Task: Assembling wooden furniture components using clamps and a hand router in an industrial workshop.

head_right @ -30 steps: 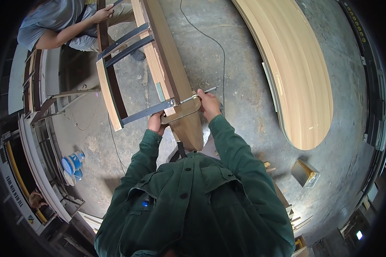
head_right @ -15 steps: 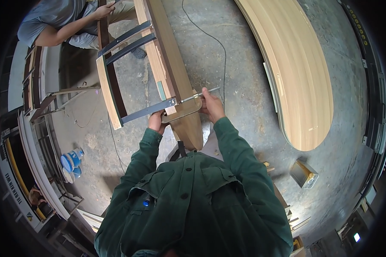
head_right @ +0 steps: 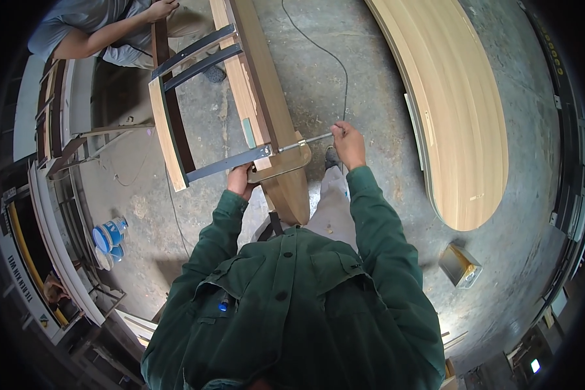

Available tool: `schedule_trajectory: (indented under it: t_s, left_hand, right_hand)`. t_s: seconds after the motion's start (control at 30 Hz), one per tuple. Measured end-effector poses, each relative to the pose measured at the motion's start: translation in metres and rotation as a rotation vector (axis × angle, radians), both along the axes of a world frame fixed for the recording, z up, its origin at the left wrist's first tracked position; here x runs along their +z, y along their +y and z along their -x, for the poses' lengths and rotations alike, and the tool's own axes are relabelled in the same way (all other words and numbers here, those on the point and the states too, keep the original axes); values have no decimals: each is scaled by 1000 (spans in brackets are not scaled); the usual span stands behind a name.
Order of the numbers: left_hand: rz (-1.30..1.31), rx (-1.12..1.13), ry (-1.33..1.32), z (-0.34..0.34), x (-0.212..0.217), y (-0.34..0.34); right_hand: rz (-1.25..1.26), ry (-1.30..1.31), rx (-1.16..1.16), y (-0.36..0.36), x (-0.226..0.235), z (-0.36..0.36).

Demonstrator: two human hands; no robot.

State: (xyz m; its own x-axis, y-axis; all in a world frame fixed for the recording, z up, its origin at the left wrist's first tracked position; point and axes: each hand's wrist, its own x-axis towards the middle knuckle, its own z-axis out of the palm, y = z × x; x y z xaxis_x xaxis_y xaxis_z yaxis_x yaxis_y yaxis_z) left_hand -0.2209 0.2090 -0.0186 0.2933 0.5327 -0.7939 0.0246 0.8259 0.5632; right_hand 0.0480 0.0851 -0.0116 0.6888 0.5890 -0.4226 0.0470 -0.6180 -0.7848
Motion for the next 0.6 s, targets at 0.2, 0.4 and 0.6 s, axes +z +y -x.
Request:
schedule_trajectory:
  t_s: [0.2, 0.4, 0.6]
  left_hand:
    - [-13, 17, -6, -3, 9, -1]
    - [-20, 8, -22, 2, 0, 0]
    - [-29, -19, -3, 1, 2, -1]
  right_hand:
    - [-85, -158, 210, -9, 14, -21]
    - [-322, -649, 784, -21, 19, -33]
    - [-44, -173, 635, -3, 13, -39]
